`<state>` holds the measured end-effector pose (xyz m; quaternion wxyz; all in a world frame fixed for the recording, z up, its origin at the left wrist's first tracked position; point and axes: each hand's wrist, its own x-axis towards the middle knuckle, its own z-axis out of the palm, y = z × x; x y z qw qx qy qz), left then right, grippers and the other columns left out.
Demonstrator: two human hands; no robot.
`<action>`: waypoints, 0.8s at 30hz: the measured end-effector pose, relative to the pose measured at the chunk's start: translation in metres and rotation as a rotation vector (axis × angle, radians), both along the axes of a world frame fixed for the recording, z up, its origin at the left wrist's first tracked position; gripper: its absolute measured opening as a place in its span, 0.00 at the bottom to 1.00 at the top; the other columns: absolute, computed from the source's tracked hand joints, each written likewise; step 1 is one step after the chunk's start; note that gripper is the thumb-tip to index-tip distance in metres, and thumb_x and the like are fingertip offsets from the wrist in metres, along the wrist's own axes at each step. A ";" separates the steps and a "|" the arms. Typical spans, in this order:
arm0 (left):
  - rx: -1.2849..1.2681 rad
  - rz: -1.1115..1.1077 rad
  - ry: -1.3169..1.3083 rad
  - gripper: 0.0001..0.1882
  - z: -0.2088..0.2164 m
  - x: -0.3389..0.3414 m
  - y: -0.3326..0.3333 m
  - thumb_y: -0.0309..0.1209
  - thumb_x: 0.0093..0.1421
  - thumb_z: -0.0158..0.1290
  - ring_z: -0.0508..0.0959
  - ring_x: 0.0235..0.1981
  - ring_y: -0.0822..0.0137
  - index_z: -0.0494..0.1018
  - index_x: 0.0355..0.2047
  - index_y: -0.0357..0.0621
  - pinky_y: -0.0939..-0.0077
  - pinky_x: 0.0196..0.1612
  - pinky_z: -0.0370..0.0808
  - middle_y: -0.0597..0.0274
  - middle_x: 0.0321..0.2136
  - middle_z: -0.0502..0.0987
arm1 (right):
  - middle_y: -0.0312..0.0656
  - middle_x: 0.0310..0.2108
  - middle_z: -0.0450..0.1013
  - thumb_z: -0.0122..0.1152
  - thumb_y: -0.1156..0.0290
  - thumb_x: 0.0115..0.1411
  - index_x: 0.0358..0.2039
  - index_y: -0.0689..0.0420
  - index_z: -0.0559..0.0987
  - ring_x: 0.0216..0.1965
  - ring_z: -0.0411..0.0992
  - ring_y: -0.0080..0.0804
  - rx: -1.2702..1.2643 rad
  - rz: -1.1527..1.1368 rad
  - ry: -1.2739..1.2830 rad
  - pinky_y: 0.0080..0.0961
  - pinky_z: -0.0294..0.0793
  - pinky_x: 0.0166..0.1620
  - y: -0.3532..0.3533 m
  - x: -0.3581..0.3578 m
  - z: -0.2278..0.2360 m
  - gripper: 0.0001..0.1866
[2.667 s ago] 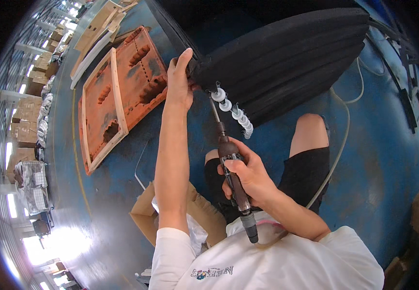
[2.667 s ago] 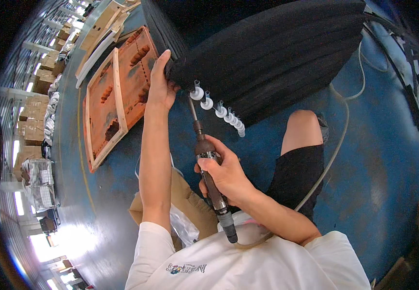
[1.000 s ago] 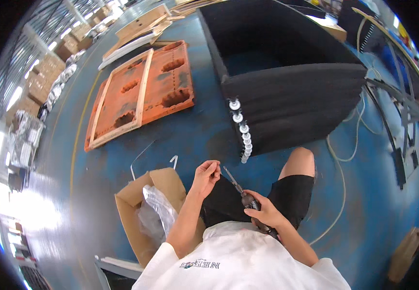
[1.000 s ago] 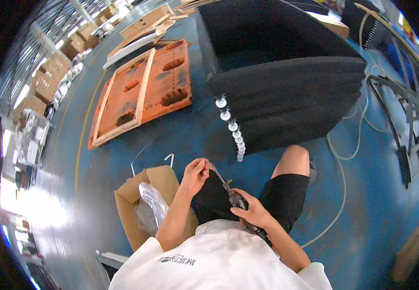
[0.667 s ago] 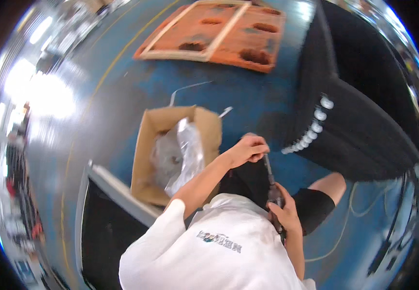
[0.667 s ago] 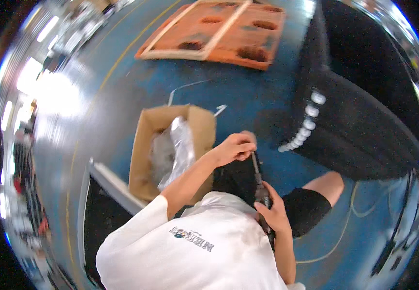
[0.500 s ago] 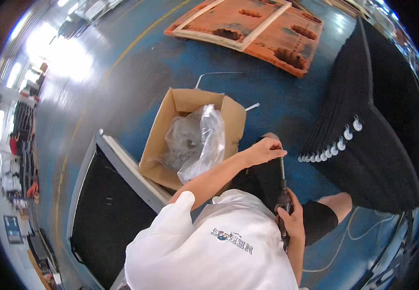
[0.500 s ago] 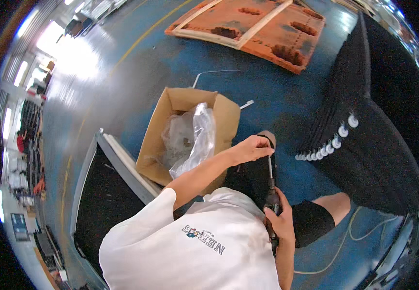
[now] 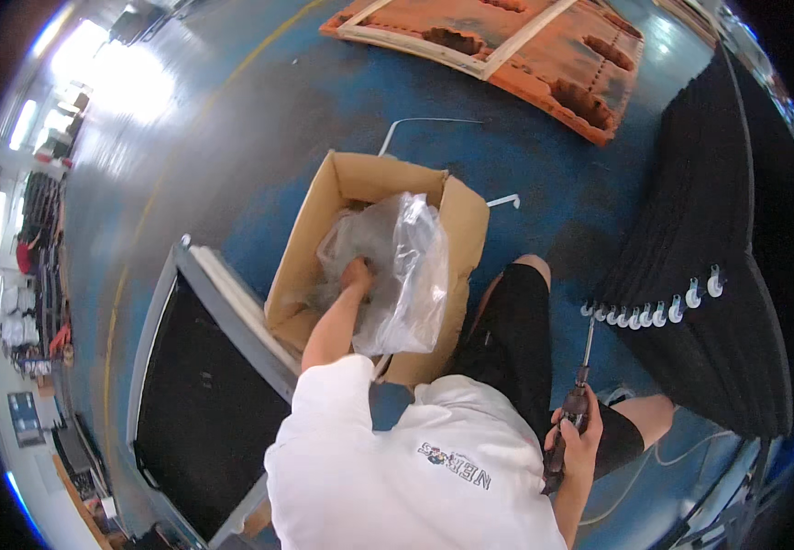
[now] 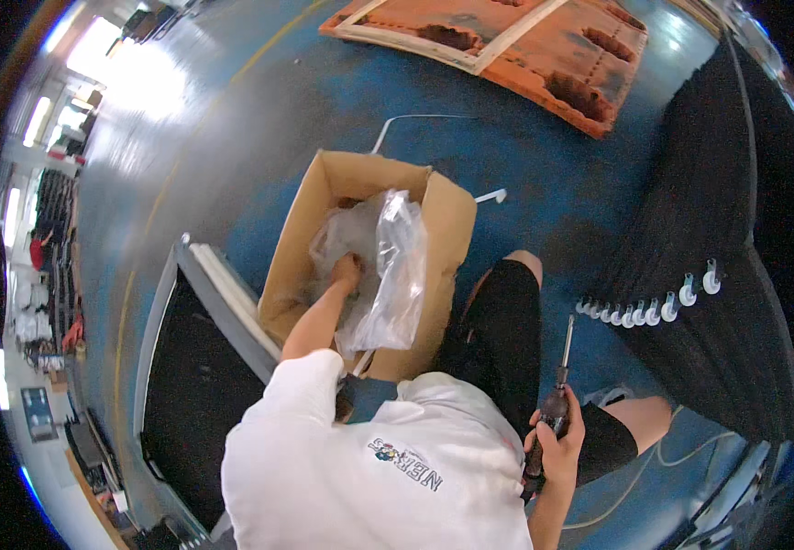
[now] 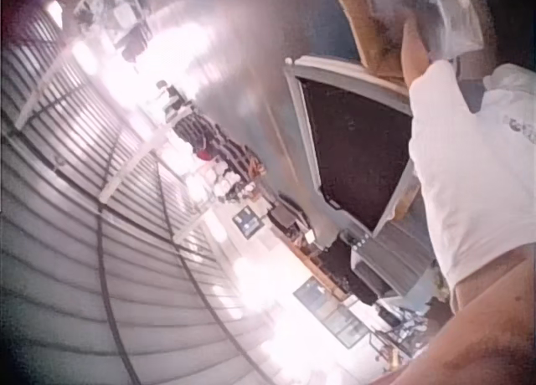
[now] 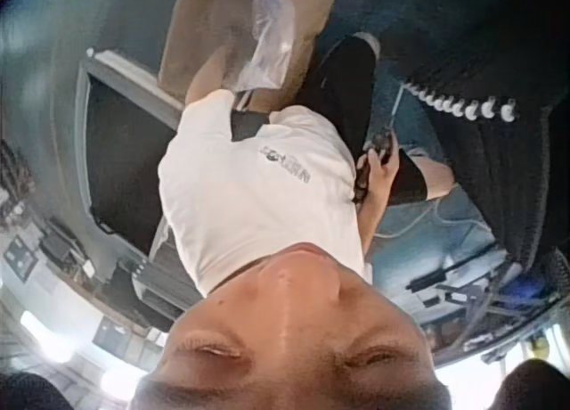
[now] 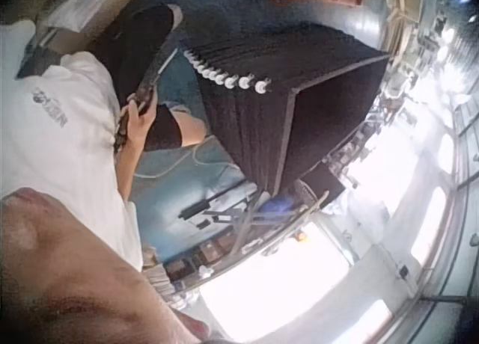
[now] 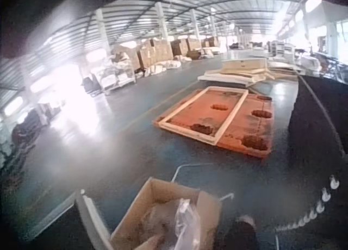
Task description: Attaching white plastic clips to a large black component using a power screwdriver.
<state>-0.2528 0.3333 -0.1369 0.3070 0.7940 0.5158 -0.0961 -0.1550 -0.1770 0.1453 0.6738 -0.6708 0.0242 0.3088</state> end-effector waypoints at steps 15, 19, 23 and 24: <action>0.092 -0.559 -0.018 0.18 0.010 0.069 0.001 0.41 0.65 0.45 0.77 0.42 0.52 0.75 0.47 0.45 0.57 0.42 0.74 0.52 0.45 0.77 | 0.37 0.29 0.70 0.62 0.76 0.57 0.63 0.56 0.64 0.22 0.71 0.23 -0.046 0.092 -0.065 0.21 0.73 0.27 -0.007 0.012 0.030 0.33; 0.089 -0.542 -0.036 0.17 0.018 0.041 0.037 0.42 0.65 0.45 0.76 0.39 0.55 0.75 0.46 0.46 0.60 0.38 0.74 0.54 0.42 0.78 | 0.38 0.29 0.70 0.60 0.77 0.57 0.63 0.58 0.63 0.21 0.71 0.24 -0.025 0.106 -0.087 0.23 0.74 0.28 -0.018 0.013 0.035 0.32; 0.061 -0.502 -0.043 0.17 0.026 0.010 0.068 0.43 0.65 0.45 0.76 0.35 0.58 0.75 0.45 0.46 0.63 0.34 0.73 0.56 0.39 0.78 | 0.39 0.30 0.71 0.63 0.74 0.57 0.62 0.54 0.65 0.21 0.71 0.24 -0.013 0.035 -0.022 0.23 0.73 0.27 -0.026 0.008 0.028 0.32; 0.052 -0.487 -0.043 0.17 0.028 0.000 0.075 0.43 0.65 0.46 0.76 0.34 0.59 0.74 0.45 0.46 0.64 0.33 0.73 0.56 0.39 0.78 | 0.39 0.30 0.71 0.63 0.74 0.57 0.62 0.54 0.65 0.21 0.71 0.24 -0.003 0.025 -0.018 0.23 0.73 0.27 -0.025 0.009 0.028 0.32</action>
